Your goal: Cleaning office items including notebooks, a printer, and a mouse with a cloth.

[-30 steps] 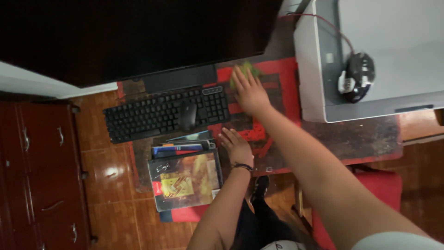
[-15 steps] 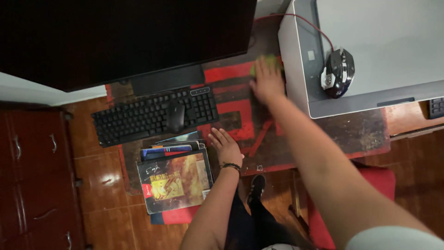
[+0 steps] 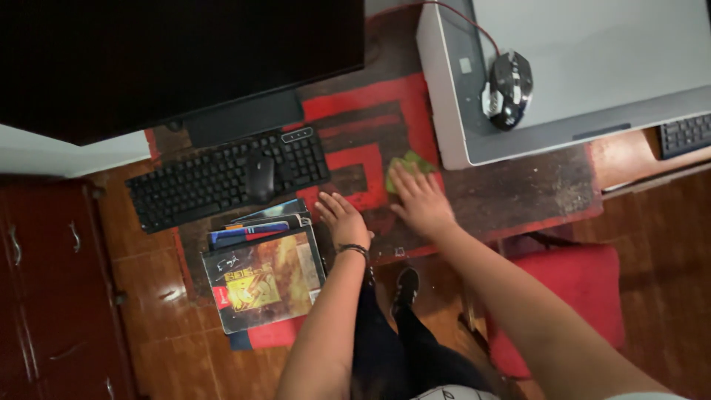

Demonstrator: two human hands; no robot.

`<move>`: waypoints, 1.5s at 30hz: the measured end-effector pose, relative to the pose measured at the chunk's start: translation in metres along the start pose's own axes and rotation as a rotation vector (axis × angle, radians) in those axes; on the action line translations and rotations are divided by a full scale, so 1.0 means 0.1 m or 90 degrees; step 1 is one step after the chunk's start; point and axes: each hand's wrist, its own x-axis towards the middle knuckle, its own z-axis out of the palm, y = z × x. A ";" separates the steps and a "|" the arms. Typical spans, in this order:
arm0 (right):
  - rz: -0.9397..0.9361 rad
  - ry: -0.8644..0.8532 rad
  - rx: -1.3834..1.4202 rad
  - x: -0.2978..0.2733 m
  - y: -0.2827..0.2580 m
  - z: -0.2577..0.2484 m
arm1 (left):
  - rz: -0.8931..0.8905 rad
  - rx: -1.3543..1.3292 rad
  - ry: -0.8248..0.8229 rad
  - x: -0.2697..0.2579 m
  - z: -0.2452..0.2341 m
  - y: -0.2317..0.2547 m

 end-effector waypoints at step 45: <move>0.042 -0.040 -0.109 -1.09 0.96 0.16 | 0.265 0.084 0.009 -0.47 0.23 0.83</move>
